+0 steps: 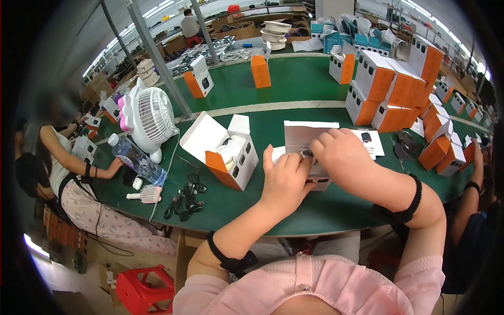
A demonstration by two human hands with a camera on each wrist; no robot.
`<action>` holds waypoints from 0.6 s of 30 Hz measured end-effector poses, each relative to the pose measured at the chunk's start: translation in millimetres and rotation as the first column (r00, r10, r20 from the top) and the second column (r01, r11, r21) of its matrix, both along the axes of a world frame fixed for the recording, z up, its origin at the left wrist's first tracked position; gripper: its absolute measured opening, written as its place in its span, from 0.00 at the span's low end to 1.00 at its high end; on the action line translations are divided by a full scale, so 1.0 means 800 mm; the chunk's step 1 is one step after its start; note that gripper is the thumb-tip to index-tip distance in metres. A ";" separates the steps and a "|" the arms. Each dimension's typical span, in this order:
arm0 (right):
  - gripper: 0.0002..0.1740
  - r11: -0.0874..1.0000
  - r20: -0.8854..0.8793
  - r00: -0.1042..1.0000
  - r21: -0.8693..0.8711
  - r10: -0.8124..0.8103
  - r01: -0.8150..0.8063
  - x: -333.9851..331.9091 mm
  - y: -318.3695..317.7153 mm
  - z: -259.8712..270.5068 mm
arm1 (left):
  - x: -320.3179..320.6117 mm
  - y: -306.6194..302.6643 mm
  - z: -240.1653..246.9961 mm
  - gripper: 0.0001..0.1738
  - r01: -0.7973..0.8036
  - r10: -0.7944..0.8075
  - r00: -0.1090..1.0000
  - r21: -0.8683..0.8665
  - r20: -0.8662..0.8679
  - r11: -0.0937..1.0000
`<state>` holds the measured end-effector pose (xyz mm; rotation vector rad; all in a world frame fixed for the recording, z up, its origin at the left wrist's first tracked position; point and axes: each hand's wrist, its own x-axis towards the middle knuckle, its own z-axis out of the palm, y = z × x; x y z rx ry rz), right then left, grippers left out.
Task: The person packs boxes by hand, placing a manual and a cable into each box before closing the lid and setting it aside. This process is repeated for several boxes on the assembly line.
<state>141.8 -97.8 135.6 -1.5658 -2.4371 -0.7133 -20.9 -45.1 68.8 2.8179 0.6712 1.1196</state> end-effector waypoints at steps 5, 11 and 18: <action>0.15 0.996 -0.096 0.994 -0.065 0.053 -0.059 -0.006 0.030 -0.009 | 0.001 0.004 -0.005 0.30 0.002 -0.004 0.999 0.043 0.040 0.999; 0.12 0.972 -0.456 0.883 -0.234 -0.113 0.003 0.009 0.032 0.029 | 0.001 -0.005 -0.005 0.32 -0.044 0.044 0.998 0.021 0.039 0.999; 0.04 0.959 0.079 0.995 -0.271 -0.061 0.080 -0.010 0.052 0.012 | 0.002 -0.003 -0.012 0.31 -0.027 0.024 0.998 0.049 0.063 0.998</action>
